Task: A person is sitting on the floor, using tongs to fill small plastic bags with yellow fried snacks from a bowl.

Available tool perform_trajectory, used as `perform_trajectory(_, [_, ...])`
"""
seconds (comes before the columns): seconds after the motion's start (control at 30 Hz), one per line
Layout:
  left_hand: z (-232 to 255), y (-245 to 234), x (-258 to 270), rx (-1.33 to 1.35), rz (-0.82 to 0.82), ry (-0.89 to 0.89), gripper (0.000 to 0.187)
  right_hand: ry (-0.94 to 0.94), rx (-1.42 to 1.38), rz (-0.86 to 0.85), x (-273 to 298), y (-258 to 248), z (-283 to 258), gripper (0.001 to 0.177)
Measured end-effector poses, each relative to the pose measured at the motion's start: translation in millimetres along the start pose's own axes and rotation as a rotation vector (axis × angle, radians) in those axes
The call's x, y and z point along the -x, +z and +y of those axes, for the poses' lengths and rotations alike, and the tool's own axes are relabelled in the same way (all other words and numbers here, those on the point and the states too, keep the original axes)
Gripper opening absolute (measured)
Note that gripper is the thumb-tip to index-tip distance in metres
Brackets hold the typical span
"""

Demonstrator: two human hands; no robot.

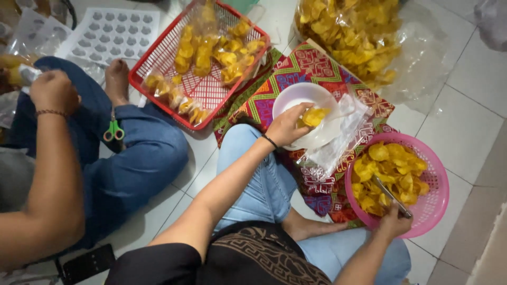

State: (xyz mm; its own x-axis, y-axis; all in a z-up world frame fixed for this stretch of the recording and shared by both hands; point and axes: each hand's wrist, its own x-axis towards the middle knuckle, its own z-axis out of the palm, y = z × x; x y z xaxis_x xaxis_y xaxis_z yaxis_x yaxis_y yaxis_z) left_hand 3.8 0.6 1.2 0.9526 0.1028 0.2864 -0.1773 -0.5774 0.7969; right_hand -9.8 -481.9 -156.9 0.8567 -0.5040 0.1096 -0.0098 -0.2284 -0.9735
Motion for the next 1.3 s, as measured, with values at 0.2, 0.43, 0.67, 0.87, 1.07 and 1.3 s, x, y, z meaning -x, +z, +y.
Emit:
perform_trajectory(0.2, [8, -5, -6, 0.011, 0.028, 0.034, 0.066, 0.069, 0.004, 0.056, 0, 3, -6, 0.012])
perform_trajectory(0.43, [-5, -11, -9, -0.017, 0.074, 0.031, 0.068, -0.078, 0.062, 0.138, 8, 5, -28, 0.011])
perform_trajectory(0.67, [-9, -20, -1, -0.004, 0.088, -0.007, 0.071, 0.094, -0.319, 0.25, 19, 5, -59, 0.013])
perform_trajectory(0.87, [-23, -26, 0, 0.094, 0.06, 0.037, 0.072, 0.025, -0.165, 0.256, 7, -1, -24, 0.006])
perform_trajectory(1.07, [-55, -9, 8, 0.261, 0.066, 0.111, 0.071, -0.056, -0.326, 0.299, -2, -33, 36, 0.021])
perform_trajectory(1.3, [11, -49, -2, 0.096, 0.036, 0.234, 0.066, -0.064, -0.342, 0.329, 16, -25, -14, 0.027])
